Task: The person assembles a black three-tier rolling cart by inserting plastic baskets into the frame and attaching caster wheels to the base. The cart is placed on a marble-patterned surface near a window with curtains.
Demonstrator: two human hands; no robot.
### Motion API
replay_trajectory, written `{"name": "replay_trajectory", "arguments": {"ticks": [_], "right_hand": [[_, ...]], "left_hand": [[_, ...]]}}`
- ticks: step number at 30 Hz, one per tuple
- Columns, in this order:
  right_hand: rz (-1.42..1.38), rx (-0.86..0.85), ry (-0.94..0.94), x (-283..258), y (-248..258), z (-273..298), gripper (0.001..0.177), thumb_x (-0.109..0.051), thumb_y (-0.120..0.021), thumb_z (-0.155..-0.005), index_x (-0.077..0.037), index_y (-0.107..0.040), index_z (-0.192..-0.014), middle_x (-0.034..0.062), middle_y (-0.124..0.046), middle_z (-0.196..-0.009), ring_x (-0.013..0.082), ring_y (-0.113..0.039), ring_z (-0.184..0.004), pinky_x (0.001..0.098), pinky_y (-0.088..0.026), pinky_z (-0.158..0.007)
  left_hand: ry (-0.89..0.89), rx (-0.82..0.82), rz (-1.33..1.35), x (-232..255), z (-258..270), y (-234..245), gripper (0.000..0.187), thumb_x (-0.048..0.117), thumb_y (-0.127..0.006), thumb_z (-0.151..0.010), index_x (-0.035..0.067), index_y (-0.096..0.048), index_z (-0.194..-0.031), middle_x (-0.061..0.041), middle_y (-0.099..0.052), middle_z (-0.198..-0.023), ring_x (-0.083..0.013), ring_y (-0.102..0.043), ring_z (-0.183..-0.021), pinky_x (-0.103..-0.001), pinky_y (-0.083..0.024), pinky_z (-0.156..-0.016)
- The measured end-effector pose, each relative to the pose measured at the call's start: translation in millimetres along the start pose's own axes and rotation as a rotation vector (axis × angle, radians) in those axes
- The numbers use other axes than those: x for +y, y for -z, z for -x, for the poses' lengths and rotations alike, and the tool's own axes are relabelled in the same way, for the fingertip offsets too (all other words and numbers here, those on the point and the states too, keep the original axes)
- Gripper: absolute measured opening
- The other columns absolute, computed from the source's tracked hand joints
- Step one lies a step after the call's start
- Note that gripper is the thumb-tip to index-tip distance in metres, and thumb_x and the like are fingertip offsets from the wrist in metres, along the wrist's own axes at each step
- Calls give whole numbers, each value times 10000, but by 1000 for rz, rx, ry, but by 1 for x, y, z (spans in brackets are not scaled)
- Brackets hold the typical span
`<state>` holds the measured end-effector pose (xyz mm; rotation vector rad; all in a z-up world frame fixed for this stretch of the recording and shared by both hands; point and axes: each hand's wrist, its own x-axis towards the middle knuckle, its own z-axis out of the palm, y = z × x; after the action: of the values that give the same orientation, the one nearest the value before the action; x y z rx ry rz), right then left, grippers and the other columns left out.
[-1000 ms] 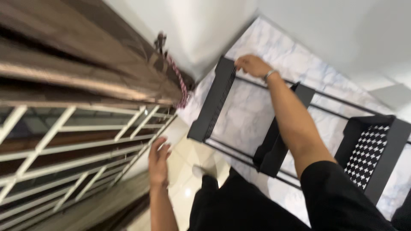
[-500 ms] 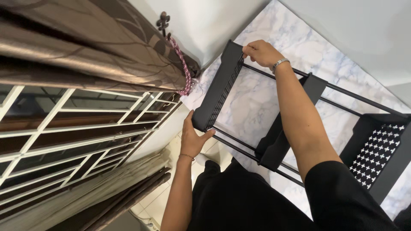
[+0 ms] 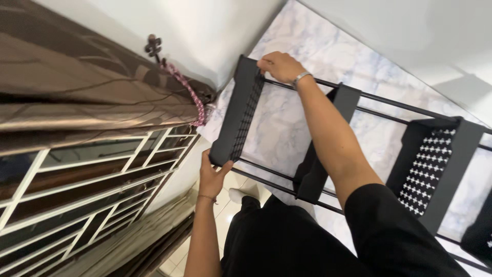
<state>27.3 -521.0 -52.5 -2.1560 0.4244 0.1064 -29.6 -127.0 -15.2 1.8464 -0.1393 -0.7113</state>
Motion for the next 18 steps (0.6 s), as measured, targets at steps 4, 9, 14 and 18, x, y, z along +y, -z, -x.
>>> {"name": "replay_trajectory", "arguments": {"ticks": [4,9,14,18], "right_hand": [[-7,-11,-81,-16,6,7,432,-492,-530,-969,-138,-774,-919,83,-731,-865,277,-686,-856,418,-518,-807],[63,24,-205,-28,8,15,532,-579,-484,-931,-126,-746,-1022,98,-744,-866,303,-703,-873,433,-528,-821],[302,31,-111,-30,3,14,642,-664,-449,-977,-87,-655,-1170,174,-736,-943,397,-683,-933,500,-514,-835],[443,168,-51,-36,-15,3,695,-700,-456,-991,-65,-649,-1196,227,-699,-1060,436,-688,-947,522,-539,-808]], "left_hand": [[-19,-10,-39,1,-3,3,628,56,-793,-830,-1,-445,-1350,-119,-622,-1192,-185,-620,-1078,-351,-528,-976],[-2,0,-10,-8,-1,1,604,45,-785,-818,7,-464,-1328,-112,-603,-1187,-184,-611,-1063,-377,-534,-981],[-47,-3,-4,-11,-6,1,601,30,-798,-819,11,-461,-1316,-109,-603,-1170,-182,-603,-1065,-371,-532,-970],[-56,13,-2,-12,-6,1,587,27,-790,-817,10,-474,-1311,-107,-610,-1174,-189,-620,-1054,-372,-555,-958]]}}
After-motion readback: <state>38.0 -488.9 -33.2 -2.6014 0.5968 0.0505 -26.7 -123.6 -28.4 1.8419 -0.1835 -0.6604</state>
